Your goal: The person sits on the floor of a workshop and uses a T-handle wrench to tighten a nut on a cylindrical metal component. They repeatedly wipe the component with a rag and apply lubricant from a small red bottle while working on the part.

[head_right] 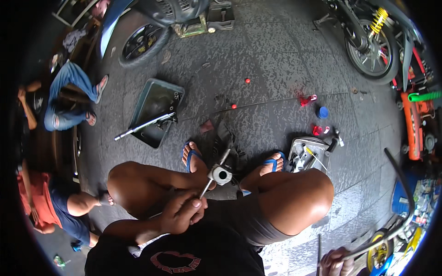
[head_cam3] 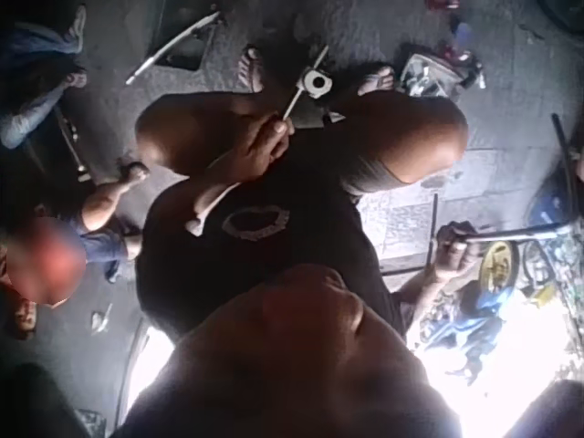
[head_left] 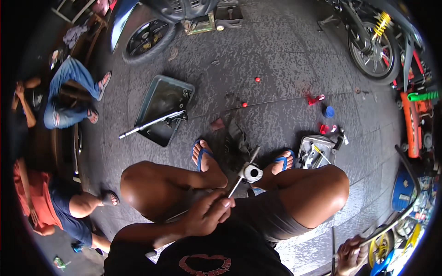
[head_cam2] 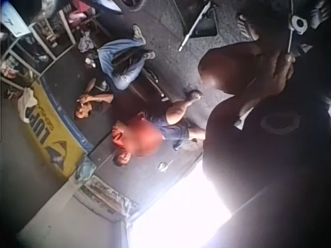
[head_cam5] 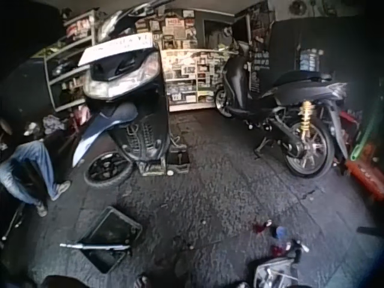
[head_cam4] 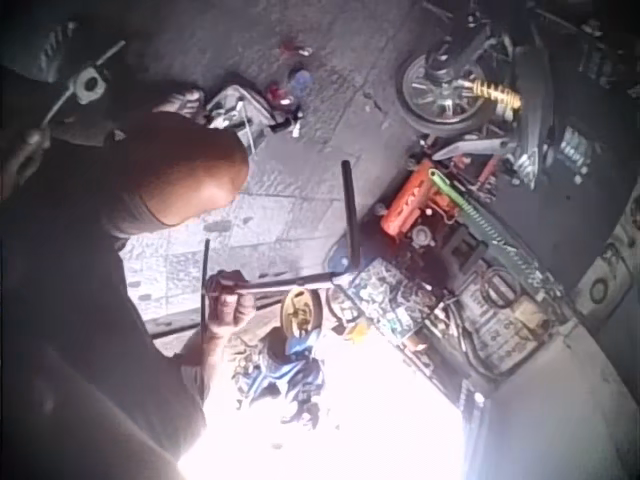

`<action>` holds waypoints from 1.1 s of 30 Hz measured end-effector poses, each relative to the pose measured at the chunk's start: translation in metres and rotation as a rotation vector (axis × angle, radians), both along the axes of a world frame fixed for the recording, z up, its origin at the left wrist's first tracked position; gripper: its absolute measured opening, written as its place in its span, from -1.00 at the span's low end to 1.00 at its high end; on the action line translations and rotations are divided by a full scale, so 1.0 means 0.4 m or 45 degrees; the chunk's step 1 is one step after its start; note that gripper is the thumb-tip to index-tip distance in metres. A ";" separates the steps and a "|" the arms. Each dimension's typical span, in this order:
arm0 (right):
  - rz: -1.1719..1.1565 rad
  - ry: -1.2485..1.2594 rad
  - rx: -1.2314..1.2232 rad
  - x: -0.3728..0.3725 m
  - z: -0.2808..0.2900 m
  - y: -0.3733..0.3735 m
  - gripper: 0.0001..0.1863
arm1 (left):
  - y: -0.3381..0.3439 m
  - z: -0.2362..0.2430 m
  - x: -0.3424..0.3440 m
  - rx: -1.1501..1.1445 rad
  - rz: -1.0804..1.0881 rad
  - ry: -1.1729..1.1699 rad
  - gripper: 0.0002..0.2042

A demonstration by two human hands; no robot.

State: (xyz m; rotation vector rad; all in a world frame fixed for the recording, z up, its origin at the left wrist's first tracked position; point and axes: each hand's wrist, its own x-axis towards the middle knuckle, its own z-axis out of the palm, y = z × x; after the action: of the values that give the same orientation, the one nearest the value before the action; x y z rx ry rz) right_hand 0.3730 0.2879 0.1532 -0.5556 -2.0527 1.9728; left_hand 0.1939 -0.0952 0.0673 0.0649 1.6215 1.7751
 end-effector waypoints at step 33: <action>0.438 -0.920 -0.578 -0.048 0.038 -0.263 -0.66 | 0.178 -0.088 0.178 0.722 0.488 -0.343 -0.68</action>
State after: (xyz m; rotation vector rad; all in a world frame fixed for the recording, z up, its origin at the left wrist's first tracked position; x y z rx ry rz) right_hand 0.3539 0.1829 0.1683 -1.2310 -2.1653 2.7801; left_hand 0.2652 -0.0241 0.0322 -0.2278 0.9461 2.3768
